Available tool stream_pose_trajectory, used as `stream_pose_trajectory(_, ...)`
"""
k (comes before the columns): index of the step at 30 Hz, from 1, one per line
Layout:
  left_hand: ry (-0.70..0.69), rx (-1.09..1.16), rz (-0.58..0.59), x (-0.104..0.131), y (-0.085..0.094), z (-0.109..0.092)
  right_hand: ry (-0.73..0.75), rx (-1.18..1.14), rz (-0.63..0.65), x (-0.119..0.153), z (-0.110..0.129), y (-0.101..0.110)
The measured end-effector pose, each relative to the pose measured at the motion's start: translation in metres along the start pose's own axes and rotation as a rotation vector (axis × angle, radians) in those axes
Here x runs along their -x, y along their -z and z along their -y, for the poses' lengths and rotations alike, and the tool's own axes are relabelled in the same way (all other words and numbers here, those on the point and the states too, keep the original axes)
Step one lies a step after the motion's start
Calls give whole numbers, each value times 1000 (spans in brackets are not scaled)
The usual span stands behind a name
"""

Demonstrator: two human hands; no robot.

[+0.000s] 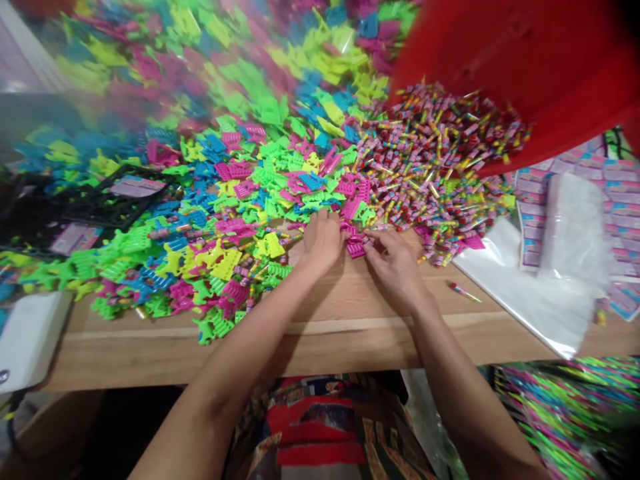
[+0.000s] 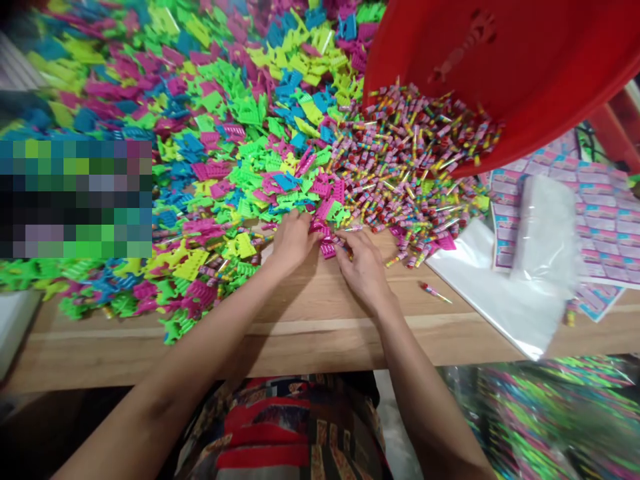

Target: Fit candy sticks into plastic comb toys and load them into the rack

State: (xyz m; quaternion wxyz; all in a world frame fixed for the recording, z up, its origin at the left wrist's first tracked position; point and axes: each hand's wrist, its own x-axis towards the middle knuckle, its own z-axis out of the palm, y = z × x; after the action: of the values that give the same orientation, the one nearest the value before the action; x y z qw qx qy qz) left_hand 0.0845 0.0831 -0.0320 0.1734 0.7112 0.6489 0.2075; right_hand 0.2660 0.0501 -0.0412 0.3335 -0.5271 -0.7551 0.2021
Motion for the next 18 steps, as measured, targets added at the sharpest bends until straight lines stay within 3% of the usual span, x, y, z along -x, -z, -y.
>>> stream_pose_trajectory(4, -56, -59, 34, -5, -1, 6, -1, -1, 5, 5, 0, 2)
stream_pose_trajectory(9, -76, -1, 27, 17, 2, 21, -56, 9, -13, 10, -1, -1)
stream_pose_trajectory(14, 63, 279, 20, 37, 2, 23, -94, -46, 69, 5, 10, -14)
stream_pose_trajectory(18, 256, 613, -15, 36, -2, 25, -116, -131, 103, -3, 18, -28)
